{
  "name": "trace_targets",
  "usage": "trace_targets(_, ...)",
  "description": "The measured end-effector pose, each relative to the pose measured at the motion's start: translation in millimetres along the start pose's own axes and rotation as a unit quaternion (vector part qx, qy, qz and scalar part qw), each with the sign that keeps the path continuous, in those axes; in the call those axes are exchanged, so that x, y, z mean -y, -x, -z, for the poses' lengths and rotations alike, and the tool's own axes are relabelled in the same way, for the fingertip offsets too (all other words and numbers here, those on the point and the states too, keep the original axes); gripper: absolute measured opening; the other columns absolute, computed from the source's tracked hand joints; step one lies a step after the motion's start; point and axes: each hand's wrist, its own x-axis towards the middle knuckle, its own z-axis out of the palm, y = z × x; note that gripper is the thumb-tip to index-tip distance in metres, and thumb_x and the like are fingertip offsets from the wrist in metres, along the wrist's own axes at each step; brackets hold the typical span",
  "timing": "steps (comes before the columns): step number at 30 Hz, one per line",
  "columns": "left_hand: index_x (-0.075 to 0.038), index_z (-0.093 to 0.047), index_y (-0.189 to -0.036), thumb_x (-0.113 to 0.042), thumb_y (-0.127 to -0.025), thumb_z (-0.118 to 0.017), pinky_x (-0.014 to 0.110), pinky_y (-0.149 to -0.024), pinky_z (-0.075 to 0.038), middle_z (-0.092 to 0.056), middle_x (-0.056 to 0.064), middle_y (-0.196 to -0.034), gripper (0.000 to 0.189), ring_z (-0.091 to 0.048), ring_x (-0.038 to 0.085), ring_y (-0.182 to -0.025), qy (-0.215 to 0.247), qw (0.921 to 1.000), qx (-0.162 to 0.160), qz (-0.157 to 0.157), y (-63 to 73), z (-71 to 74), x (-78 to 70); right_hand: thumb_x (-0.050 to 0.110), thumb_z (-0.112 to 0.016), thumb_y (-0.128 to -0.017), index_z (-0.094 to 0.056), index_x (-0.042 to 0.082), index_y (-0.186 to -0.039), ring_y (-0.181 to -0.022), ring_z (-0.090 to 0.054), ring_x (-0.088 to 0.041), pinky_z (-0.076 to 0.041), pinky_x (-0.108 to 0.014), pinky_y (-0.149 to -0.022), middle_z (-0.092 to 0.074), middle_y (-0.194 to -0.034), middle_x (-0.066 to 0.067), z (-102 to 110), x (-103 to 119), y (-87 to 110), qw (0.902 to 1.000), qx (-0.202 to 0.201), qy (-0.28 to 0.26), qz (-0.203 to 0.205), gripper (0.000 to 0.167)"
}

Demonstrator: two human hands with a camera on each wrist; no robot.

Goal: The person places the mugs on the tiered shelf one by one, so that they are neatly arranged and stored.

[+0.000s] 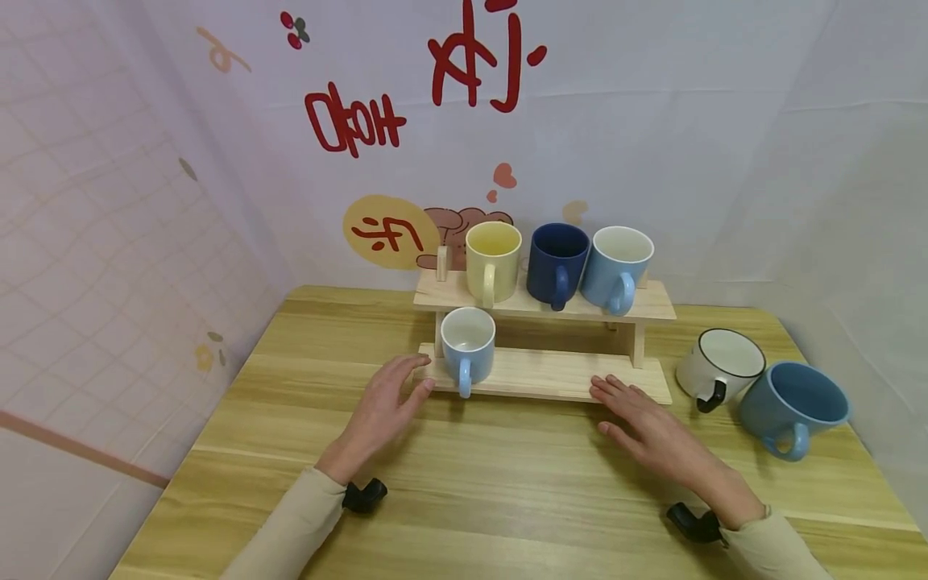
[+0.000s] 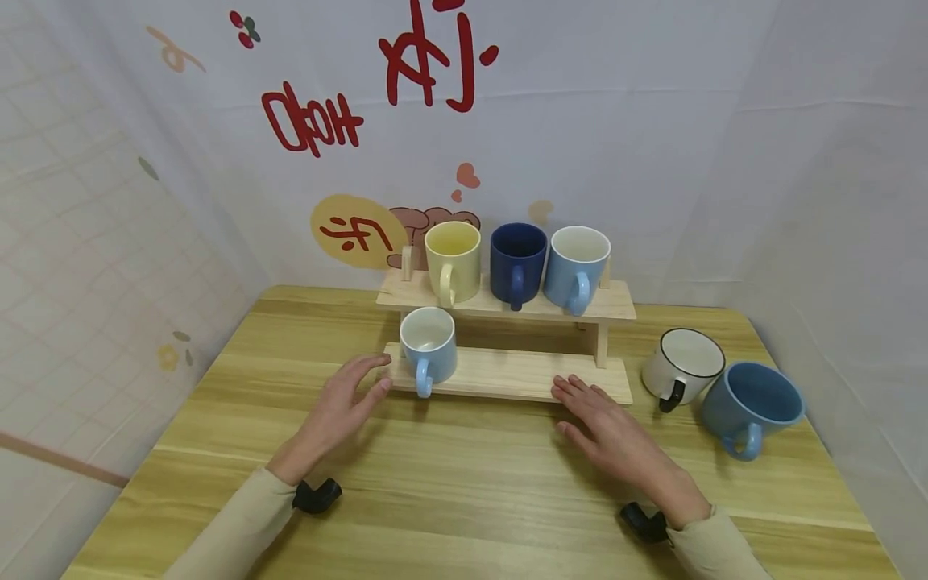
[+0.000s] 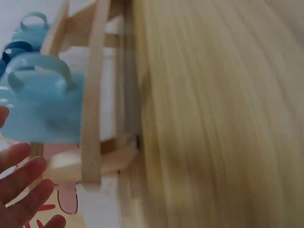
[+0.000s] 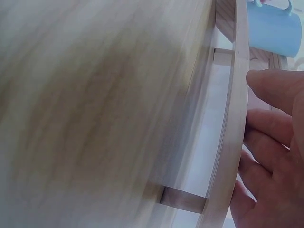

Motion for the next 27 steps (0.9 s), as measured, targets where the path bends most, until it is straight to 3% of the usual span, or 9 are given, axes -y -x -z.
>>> trace_targets(6, -0.001, -0.054, -0.147, -0.039, -0.105, -0.060, 0.062, -0.120, -0.029, -0.046, 0.019, -0.157, 0.057, -0.040, 0.039, -0.146, -0.070, 0.9962, 0.033, -0.039, -10.0, 0.8, 15.1, 0.018, -0.071, -0.099, -0.059, 0.004, -0.145, -0.141, -0.046, -0.044, -0.028, -0.039, -0.124, -0.051, -0.155, -0.015, 0.4, -1.4, 0.5, 1.0000, 0.007, 0.002, -0.003, 0.049)
trace_targets(12, -0.001, -0.048, -0.153, -0.047, -0.106, -0.055, 0.066, -0.121, -0.024, -0.039, 0.018, -0.163, 0.066, -0.033, 0.039, -0.151, -0.127, 0.9880, 0.077, -0.043, -17.6, 0.8, 24.5, 0.016, -0.071, -0.100, -0.062, 0.005, -0.143, -0.138, -0.049, -0.045, -0.039, -0.051, -0.115, -0.055, -0.151, -0.015, 5.1, -1.9, -3.1, 0.9999, -0.004, -0.010, -0.007, 0.045)
trace_targets(16, -0.001, -0.044, -0.155, -0.048, -0.106, -0.055, 0.067, -0.120, -0.025, -0.036, 0.018, -0.164, 0.070, -0.030, 0.039, -0.152, -0.152, 0.9820, 0.104, -0.042, -18.5, 1.0, 30.5, 0.016, -0.069, -0.101, -0.061, 0.004, -0.144, -0.137, -0.050, -0.046, -0.030, -0.024, -0.120, -0.056, -0.150, -0.016, 11.4, -0.6, -1.5, 0.9991, -0.019, -0.035, -0.017, 0.045)
trace_targets(19, -0.002, -0.043, -0.157, -0.049, -0.106, -0.054, 0.066, -0.120, -0.025, -0.035, 0.017, -0.165, 0.070, -0.029, 0.038, -0.153, -0.165, 0.9783, 0.119, -0.039, -19.3, 0.7, 35.1, 0.015, -0.070, -0.100, -0.061, 0.004, -0.143, -0.137, -0.051, -0.044, -0.018, -0.005, -0.113, -0.057, -0.149, -0.016, 18.1, -0.3, 3.6, 0.9976, -0.041, -0.047, -0.030, 0.046)
trace_targets(22, -0.002, -0.044, -0.156, -0.047, -0.107, -0.054, 0.067, -0.119, -0.026, -0.036, 0.014, -0.165, 0.068, -0.029, 0.037, -0.153, -0.171, 0.9764, 0.126, -0.039, -19.8, 1.3, 38.0, 0.012, -0.072, -0.098, -0.062, 0.007, -0.143, -0.139, -0.053, -0.032, -0.019, -0.003, -0.111, -0.059, -0.147, -0.015, 26.5, -0.6, 10.9, 0.9957, -0.070, -0.042, -0.044, 0.047)
trace_targets(27, -0.003, -0.047, -0.155, -0.042, -0.108, -0.055, 0.067, -0.118, -0.028, -0.037, 0.013, -0.165, 0.062, -0.031, 0.037, -0.153, -0.177, 0.9752, 0.125, -0.046, -20.2, 2.0, 40.0, 0.010, -0.072, -0.097, -0.062, 0.017, -0.145, -0.135, -0.047, 0.002, -0.027, -0.001, -0.104, -0.063, -0.143, -0.010, 44.0, 2.1, 26.9, 0.9905, -0.104, -0.040, -0.081, 0.049)
